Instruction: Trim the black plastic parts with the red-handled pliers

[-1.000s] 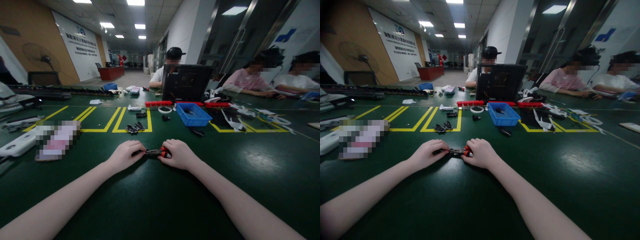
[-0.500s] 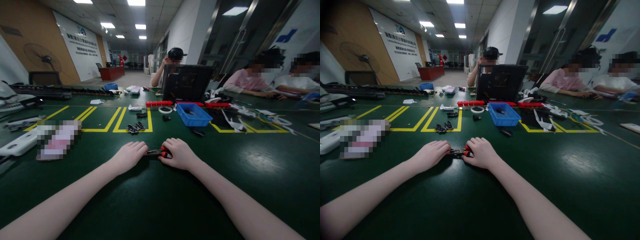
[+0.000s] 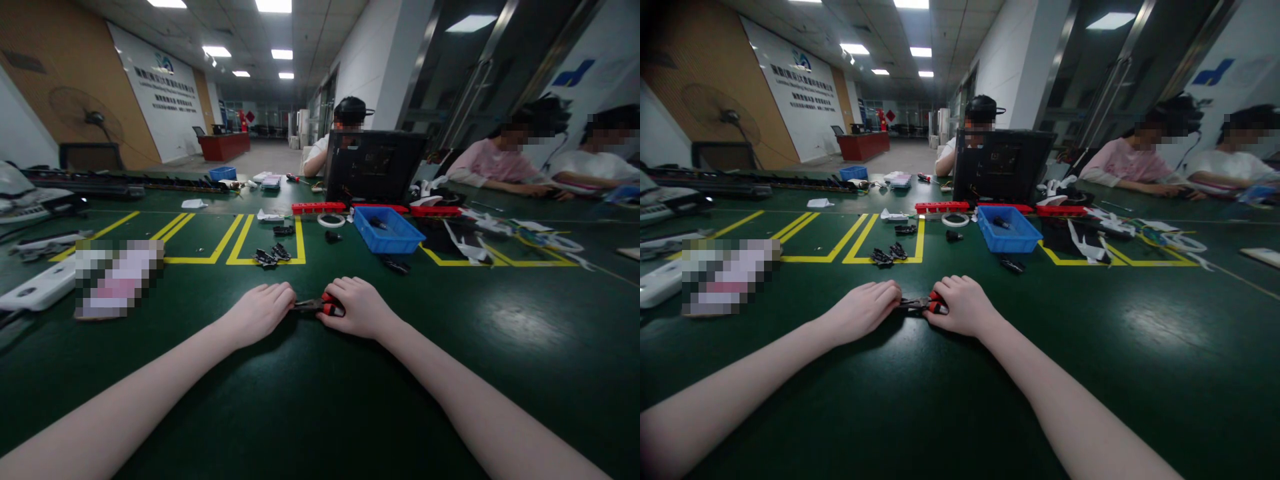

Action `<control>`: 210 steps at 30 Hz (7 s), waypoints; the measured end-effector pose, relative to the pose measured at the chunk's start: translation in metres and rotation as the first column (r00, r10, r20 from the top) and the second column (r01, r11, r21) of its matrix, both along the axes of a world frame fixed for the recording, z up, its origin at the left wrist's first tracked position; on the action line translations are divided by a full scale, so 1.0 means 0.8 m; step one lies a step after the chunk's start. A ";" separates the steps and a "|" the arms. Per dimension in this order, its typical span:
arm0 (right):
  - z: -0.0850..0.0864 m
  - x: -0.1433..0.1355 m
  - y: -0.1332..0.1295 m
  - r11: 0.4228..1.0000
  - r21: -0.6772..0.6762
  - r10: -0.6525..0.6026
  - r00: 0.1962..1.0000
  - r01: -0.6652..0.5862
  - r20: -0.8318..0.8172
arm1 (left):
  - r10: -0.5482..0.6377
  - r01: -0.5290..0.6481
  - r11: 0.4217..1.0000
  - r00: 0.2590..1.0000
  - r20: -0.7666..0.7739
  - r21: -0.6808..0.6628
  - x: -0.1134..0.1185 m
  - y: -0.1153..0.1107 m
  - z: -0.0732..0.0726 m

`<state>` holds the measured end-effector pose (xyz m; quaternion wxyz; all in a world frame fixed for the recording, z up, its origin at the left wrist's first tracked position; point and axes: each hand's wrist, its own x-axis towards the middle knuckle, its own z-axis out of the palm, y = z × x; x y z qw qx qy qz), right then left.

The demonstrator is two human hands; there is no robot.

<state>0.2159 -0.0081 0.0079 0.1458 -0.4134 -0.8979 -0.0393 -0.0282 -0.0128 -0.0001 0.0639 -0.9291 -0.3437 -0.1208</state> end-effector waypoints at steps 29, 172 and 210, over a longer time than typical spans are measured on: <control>0.007 0.004 0.003 0.996 -0.079 -0.029 0.999 0.030 0.013 | -0.101 0.133 0.968 0.983 0.153 -0.211 -0.015 0.002 0.010; 0.001 0.008 0.005 0.997 0.068 -0.022 0.996 0.027 -0.083 | -0.065 0.141 0.956 0.957 0.283 -0.258 -0.016 0.005 -0.003; -0.003 0.011 0.009 0.996 0.084 -0.033 0.995 0.042 -0.099 | -0.014 0.072 0.976 0.961 0.275 -0.203 -0.015 0.009 -0.004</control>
